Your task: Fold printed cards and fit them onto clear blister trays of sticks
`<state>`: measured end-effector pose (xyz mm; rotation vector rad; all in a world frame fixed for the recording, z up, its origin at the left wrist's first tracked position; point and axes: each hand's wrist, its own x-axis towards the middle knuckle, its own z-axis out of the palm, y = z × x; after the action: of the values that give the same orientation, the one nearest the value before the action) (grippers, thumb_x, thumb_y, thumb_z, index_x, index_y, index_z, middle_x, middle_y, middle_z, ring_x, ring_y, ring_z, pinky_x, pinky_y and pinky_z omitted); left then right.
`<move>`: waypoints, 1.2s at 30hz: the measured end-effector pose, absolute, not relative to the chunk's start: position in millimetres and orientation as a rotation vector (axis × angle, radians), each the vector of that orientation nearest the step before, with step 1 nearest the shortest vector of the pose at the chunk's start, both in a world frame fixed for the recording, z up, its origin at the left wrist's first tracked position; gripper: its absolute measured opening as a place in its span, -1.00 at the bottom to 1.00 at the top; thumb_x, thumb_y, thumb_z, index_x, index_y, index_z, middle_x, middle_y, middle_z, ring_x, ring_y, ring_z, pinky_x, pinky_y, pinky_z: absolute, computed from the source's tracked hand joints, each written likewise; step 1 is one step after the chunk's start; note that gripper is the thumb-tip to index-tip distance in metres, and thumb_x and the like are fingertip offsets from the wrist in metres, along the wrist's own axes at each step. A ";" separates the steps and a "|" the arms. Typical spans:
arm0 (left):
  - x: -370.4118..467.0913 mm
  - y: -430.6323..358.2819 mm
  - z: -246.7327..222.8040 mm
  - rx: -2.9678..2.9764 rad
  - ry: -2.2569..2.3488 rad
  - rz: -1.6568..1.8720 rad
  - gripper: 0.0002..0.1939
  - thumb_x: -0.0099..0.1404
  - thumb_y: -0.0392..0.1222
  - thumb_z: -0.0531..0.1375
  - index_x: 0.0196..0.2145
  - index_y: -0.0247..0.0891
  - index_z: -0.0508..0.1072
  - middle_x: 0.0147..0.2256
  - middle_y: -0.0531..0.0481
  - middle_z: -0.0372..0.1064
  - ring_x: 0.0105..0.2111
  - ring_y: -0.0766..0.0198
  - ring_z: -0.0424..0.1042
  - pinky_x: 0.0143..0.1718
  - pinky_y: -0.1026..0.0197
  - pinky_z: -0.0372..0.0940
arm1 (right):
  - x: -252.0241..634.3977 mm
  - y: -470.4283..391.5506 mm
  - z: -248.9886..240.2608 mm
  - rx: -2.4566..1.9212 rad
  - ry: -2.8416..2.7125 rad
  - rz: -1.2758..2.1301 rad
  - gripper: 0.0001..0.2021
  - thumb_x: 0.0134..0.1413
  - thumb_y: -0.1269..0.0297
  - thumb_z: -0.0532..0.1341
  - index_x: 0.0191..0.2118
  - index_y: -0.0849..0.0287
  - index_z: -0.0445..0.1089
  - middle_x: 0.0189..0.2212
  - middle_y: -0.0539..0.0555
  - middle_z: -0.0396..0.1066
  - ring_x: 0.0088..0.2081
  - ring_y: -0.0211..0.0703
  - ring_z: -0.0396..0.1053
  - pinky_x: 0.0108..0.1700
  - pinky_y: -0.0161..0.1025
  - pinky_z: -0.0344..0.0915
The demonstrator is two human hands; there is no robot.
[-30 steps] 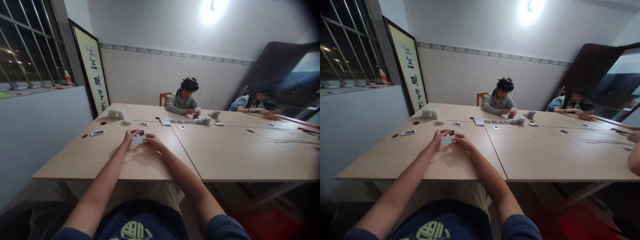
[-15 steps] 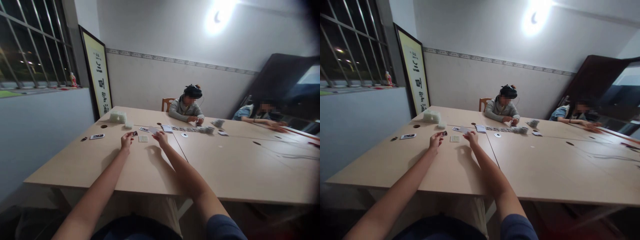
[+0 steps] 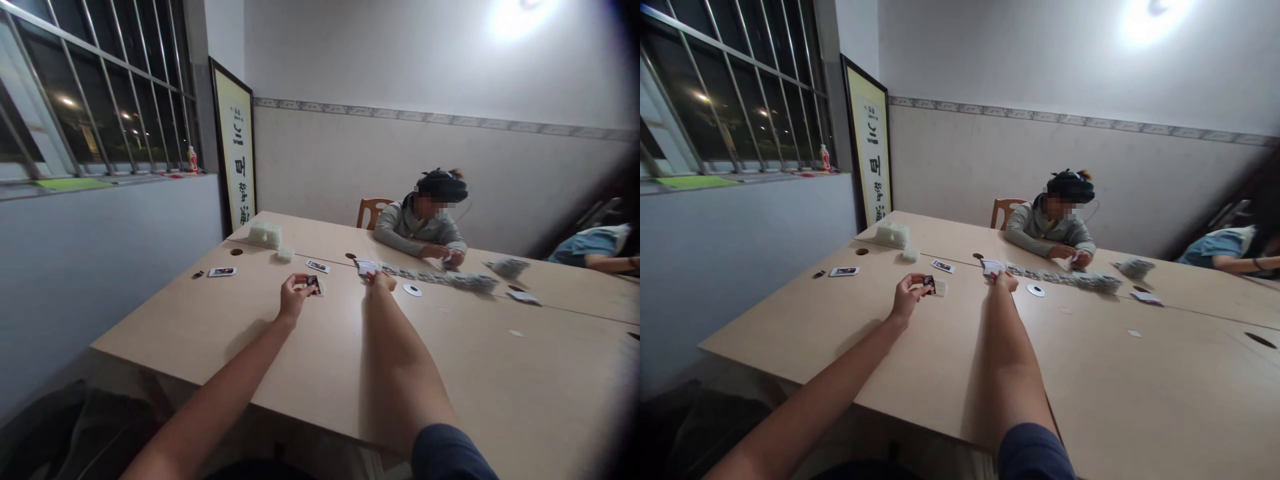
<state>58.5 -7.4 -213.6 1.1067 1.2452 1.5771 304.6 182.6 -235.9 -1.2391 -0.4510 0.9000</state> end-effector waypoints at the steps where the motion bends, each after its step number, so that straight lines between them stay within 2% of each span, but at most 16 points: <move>1: 59.4 -8.5 -213.6 1.112 1.241 1.572 -0.71 0.41 -0.11 0.24 0.00 -0.32 0.45 -0.07 -0.11 0.45 -0.17 0.18 0.50 -0.16 0.04 0.47 | 305.0 183.7 -236.5 -1.264 -0.433 0.872 -0.64 0.31 0.18 0.25 0.14 0.19 0.35 0.07 0.17 0.41 -0.02 -0.02 0.46 -0.02 0.02 0.47; 6: 61.8 -10.5 -215.5 1.119 1.226 1.563 -0.71 0.41 -0.11 0.23 0.01 -0.31 0.45 -0.09 -0.11 0.46 -0.20 0.20 0.50 -0.20 0.08 0.47 | 302.3 173.7 -240.3 -1.321 -0.433 0.733 -0.63 0.30 0.20 0.25 0.15 0.19 0.33 0.08 0.17 0.41 -0.04 -0.03 0.47 -0.03 0.01 0.48; 10: 58.9 -5.5 -218.3 1.136 1.238 1.546 -0.70 0.40 -0.11 0.24 0.02 -0.30 0.45 -0.04 -0.13 0.45 -0.16 0.18 0.50 -0.16 0.05 0.47 | 289.4 154.2 -240.2 -1.319 -0.506 0.753 -0.64 0.30 0.19 0.25 0.13 0.19 0.35 0.07 0.17 0.41 -0.03 -0.03 0.47 -0.03 0.02 0.47; 25: 54.6 -0.1 -217.0 1.372 1.263 1.438 -0.66 0.40 -0.10 0.23 0.08 -0.27 0.43 0.08 -0.17 0.39 -0.04 0.11 0.47 -0.06 -0.03 0.45 | 194.7 44.0 -211.4 -1.106 -0.981 1.314 -0.67 0.30 0.18 0.25 0.09 0.21 0.38 0.02 0.15 0.44 -0.08 -0.06 0.48 -0.07 -0.02 0.49; 36: 52.5 6.4 -226.1 1.390 1.233 1.383 -0.64 0.39 -0.10 0.24 0.09 -0.28 0.42 0.07 -0.17 0.40 -0.06 0.10 0.47 -0.09 -0.02 0.45 | 203.3 23.5 -230.2 -1.091 -0.949 1.334 -0.71 0.32 0.16 0.23 0.05 0.20 0.40 -0.02 0.14 0.45 -0.12 -0.10 0.48 -0.10 -0.07 0.49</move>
<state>52.5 6.4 -226.1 1.3899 1.2333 1.3832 203.3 23.5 -230.2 -1.0906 -0.9493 1.3335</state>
